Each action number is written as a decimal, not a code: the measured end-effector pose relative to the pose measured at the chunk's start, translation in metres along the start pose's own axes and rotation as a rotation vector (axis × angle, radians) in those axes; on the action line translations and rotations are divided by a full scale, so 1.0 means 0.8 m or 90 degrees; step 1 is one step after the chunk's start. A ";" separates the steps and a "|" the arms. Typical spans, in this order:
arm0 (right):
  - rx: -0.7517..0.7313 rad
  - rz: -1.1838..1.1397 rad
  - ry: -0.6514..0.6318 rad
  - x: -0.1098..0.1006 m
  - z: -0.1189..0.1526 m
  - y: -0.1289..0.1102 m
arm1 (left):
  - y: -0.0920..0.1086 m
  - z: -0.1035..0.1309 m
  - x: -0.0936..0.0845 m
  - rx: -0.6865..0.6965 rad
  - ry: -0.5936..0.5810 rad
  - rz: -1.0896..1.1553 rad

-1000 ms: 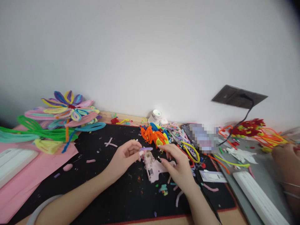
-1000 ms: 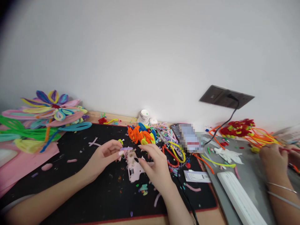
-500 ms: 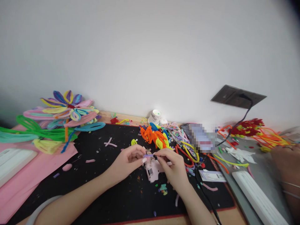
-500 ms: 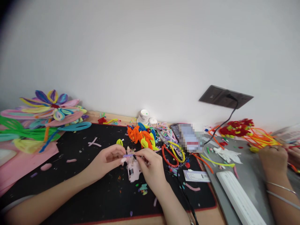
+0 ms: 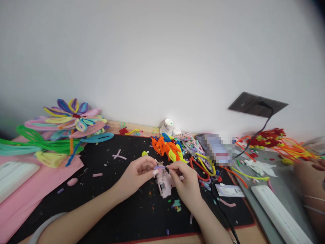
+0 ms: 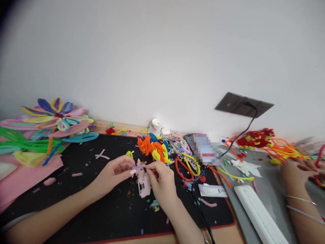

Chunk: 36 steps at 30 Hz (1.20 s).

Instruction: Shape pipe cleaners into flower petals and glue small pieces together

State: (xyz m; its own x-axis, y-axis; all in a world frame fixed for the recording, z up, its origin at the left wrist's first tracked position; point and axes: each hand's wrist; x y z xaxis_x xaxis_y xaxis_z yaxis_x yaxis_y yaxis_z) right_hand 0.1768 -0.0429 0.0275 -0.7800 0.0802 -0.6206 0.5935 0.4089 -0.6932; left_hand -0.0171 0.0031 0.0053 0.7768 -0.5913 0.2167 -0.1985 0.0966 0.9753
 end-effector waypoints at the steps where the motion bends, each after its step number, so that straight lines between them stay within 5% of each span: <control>1: -0.006 0.001 0.006 0.001 0.000 -0.001 | -0.001 0.000 0.000 0.001 0.004 0.003; 14: -0.021 0.034 0.058 0.013 0.004 -0.005 | -0.004 0.000 -0.001 0.017 0.012 0.028; 36: -0.050 0.021 0.027 0.012 0.003 -0.001 | 0.002 0.004 0.001 0.035 0.014 -0.051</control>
State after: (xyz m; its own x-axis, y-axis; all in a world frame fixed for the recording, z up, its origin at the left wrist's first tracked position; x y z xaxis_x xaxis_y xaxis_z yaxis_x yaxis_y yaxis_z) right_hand 0.1692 -0.0446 0.0214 -0.7689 0.1320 -0.6255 0.6028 0.4756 -0.6406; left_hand -0.0182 0.0001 0.0066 0.8047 -0.5771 0.1394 -0.1667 0.0057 0.9860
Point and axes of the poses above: each hand's wrist, its own z-axis away from the middle knuckle, its own x-axis out of the palm, y = z × x, and after that the axes turned 11 degrees about -y, right-handed
